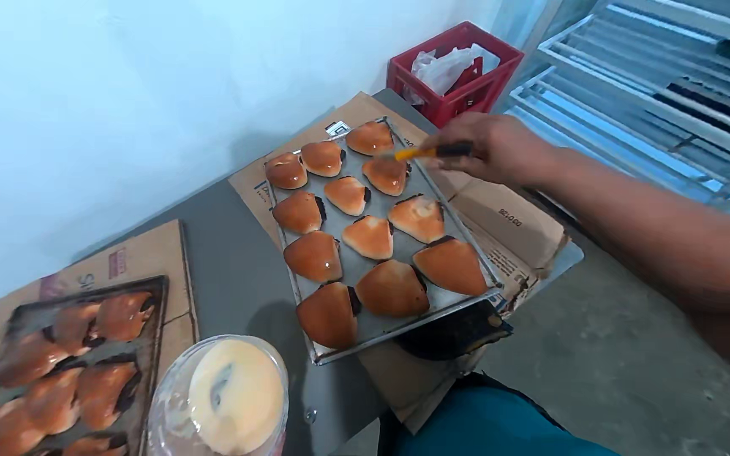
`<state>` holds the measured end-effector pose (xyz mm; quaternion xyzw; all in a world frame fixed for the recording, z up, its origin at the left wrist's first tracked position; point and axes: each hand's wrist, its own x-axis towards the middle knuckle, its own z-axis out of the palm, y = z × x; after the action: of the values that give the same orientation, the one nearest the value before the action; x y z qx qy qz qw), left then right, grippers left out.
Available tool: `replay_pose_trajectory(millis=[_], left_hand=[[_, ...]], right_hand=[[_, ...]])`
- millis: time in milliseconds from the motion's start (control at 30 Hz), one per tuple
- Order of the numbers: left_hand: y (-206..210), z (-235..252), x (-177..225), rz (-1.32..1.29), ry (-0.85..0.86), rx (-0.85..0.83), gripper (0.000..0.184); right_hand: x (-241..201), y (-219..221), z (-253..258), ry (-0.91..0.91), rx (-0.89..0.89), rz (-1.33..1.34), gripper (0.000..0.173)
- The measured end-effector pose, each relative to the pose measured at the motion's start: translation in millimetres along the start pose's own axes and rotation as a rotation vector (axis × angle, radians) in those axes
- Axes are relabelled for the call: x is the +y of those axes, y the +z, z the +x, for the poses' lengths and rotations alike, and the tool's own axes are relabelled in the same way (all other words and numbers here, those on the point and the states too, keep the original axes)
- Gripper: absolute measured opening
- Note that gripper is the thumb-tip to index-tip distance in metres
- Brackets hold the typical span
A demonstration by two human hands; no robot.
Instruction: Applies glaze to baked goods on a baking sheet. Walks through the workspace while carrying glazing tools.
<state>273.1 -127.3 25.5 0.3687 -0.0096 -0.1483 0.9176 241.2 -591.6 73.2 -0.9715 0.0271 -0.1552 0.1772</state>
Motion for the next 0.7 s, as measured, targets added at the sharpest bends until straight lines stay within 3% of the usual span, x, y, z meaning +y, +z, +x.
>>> replay_pose_trajectory(millis=[133, 300, 433, 533, 600, 700], left_hand=[[9, -3, 2, 0.043, 0.035, 0.005, 0.023], [7, -11, 3, 0.06, 0.041, 0.037, 0.023], [4, -17, -4, 0.036, 0.026, 0.039, 0.028], [0, -21, -2, 0.054, 0.042, 0.042, 0.024], [-8, -23, 1, 0.049, 0.055, 0.064, 0.023], [-16, -23, 5, 0.042, 0.063, 0.1, 0.023]], right_hand=[[14, 30, -1, 0.007, -0.054, -0.063, 0.024], [-27, -3, -13, -0.123, -0.024, -0.001, 0.032], [-43, 50, 47, -0.257, -0.033, -0.018, 0.024], [-30, 83, 41, -0.326, -0.097, -0.109, 0.019], [-26, 59, 12, -0.31, -0.132, -0.092, 0.021], [-31, 7, -23, -0.137, -0.092, 0.054, 0.033]])
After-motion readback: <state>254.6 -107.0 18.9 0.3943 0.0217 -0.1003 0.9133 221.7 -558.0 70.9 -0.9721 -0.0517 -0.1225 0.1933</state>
